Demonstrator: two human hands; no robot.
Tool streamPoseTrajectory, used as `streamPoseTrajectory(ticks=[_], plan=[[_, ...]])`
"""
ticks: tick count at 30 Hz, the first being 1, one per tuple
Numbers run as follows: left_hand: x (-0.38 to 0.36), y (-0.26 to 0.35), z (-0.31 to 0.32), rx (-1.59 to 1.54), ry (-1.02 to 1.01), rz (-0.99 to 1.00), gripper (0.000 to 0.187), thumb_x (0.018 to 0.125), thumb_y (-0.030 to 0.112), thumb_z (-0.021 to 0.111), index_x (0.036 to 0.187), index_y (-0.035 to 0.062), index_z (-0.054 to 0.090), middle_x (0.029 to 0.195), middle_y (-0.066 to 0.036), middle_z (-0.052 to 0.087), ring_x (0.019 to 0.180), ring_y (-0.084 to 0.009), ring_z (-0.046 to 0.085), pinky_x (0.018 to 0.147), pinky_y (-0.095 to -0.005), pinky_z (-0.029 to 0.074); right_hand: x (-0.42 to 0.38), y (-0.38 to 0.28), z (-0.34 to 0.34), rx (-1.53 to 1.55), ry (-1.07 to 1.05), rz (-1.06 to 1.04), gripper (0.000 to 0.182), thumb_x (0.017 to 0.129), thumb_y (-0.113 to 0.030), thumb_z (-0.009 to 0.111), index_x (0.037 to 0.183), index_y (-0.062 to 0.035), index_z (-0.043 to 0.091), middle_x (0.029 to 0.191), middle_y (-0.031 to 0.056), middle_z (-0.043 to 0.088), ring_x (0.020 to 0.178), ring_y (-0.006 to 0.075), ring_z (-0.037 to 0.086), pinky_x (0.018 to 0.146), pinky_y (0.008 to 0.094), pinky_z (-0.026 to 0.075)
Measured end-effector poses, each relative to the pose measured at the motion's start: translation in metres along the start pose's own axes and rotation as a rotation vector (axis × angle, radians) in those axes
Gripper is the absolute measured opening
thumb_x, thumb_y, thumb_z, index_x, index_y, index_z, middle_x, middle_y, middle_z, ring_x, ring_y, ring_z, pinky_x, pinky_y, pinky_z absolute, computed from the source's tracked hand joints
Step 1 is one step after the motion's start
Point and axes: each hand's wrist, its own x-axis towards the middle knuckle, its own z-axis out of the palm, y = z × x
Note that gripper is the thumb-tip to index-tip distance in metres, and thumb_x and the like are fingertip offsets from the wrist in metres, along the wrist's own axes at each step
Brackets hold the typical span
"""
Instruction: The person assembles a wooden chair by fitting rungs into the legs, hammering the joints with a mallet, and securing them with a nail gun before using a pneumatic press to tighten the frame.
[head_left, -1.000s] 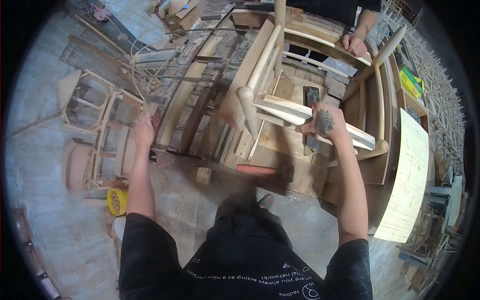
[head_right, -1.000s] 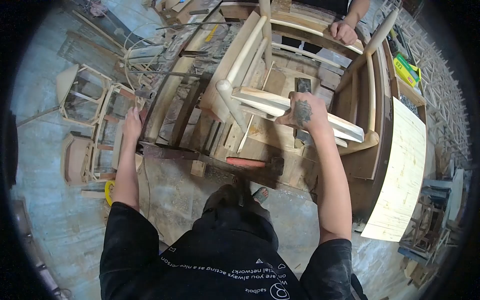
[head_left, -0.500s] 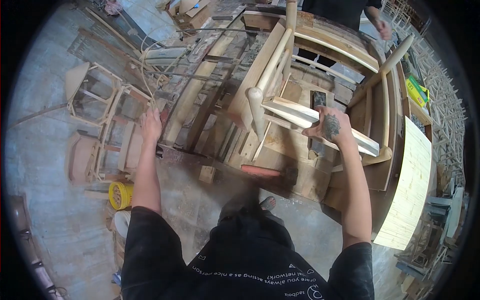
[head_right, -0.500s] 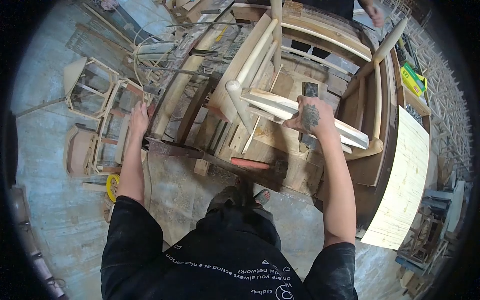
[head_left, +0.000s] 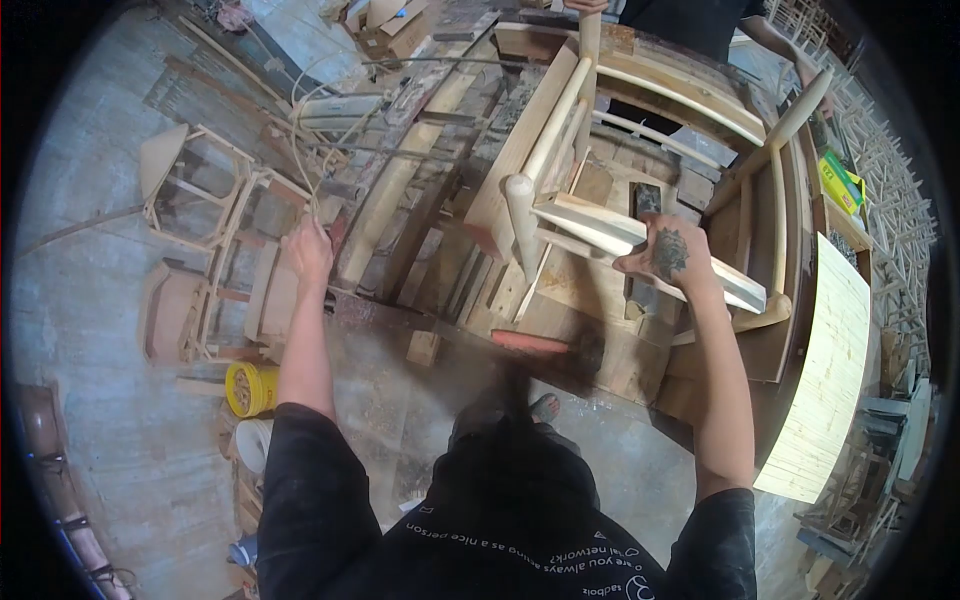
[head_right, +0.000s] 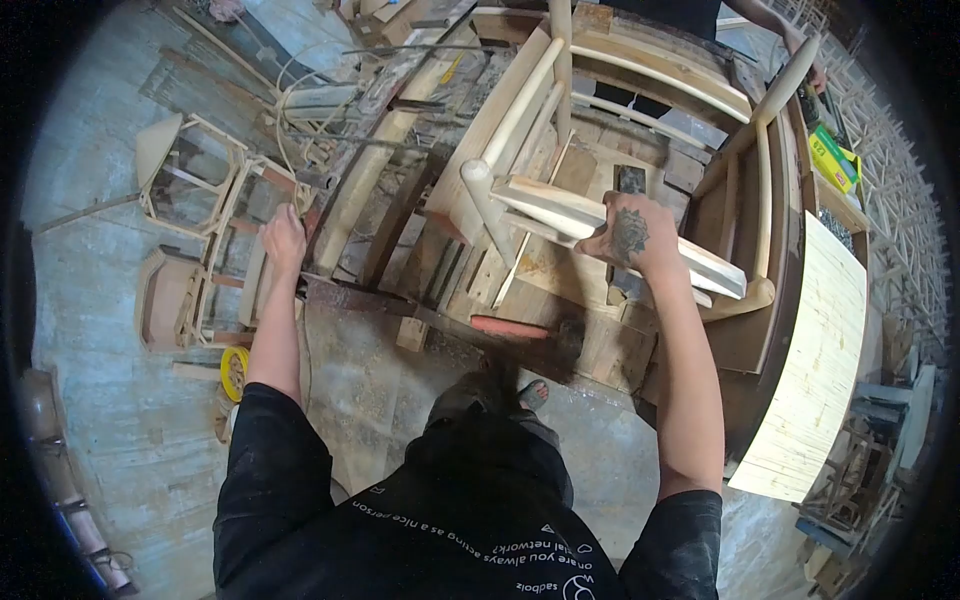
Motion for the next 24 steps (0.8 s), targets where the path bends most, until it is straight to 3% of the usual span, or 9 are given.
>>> streamPoseTrajectory(ticks=[2, 6, 13, 16, 19, 24], plan=[[-0.001, -0.003, 0.004, -0.005, 0.025, -0.005, 0.024, 0.102, 0.025, 0.052, 0.098, 0.0053, 0.066, 0.085, -0.021, 0.071, 0.086, -0.0423, 0.068, 0.085, -0.0563, 0.045, 0.004, 0.005, 0.004, 0.001, -0.008, -0.005, 0.070, 0.060, -0.056, 0.086, 0.108, -0.0074, 0.071, 0.095, 0.0188, 0.073, 0.095, 0.0376, 0.070, 0.084, 0.0462, 0.055], [-0.002, 0.004, -0.003, -0.024, 0.059, -0.016, 0.023, 0.102, 0.023, 0.052, 0.096, 0.0048, 0.064, 0.085, -0.021, 0.071, 0.085, -0.0421, 0.067, 0.083, -0.0555, 0.045, 0.003, 0.009, 0.011, 0.048, 0.087, -0.051, 0.069, 0.057, -0.060, 0.088, 0.094, -0.0049, 0.070, 0.086, 0.0216, 0.071, 0.088, 0.0420, 0.070, 0.081, 0.0481, 0.055], [-0.004, 0.002, 0.001, -0.028, 0.178, -0.035, 0.025, 0.101, 0.031, 0.056, 0.096, 0.0093, 0.067, 0.077, -0.018, 0.071, 0.077, -0.0395, 0.068, 0.077, -0.0510, 0.047, 0.000, 0.000, 0.005, -0.003, 0.109, -0.025, 0.074, 0.059, -0.059, 0.088, 0.110, -0.0075, 0.072, 0.090, 0.0226, 0.072, 0.092, 0.0410, 0.070, 0.085, 0.0467, 0.055], [-0.004, 0.001, 0.000, -0.033, 0.189, -0.055, 0.027, 0.099, 0.035, 0.059, 0.094, 0.0090, 0.068, 0.079, -0.017, 0.072, 0.079, -0.0389, 0.069, 0.078, -0.0499, 0.047, -0.001, -0.004, -0.002, 0.021, 0.060, -0.012, 0.072, 0.060, -0.055, 0.087, 0.112, -0.0071, 0.072, 0.093, 0.0211, 0.073, 0.093, 0.0393, 0.071, 0.085, 0.0457, 0.055], [-0.004, 0.002, -0.002, -0.056, 0.190, -0.097, 0.032, 0.096, 0.040, 0.063, 0.094, 0.0085, 0.068, 0.085, -0.017, 0.073, 0.083, -0.0386, 0.069, 0.081, -0.0500, 0.048, 0.002, -0.006, -0.004, 0.037, -0.031, 0.044, 0.086, 0.058, -0.050, 0.090, 0.125, -0.0018, 0.067, 0.108, 0.0194, 0.073, 0.106, 0.0354, 0.069, 0.093, 0.0426, 0.054], [-0.004, 0.004, -0.003, -0.005, 0.218, -0.112, 0.036, 0.093, 0.044, 0.066, 0.097, 0.0081, 0.069, 0.091, -0.019, 0.074, 0.087, -0.0391, 0.070, 0.085, -0.0515, 0.049, 0.003, -0.013, -0.013, 0.034, -0.098, 0.071, 0.087, 0.057, -0.050, 0.091, 0.125, -0.0011, 0.067, 0.106, 0.0193, 0.074, 0.105, 0.0340, 0.070, 0.092, 0.0426, 0.054]])
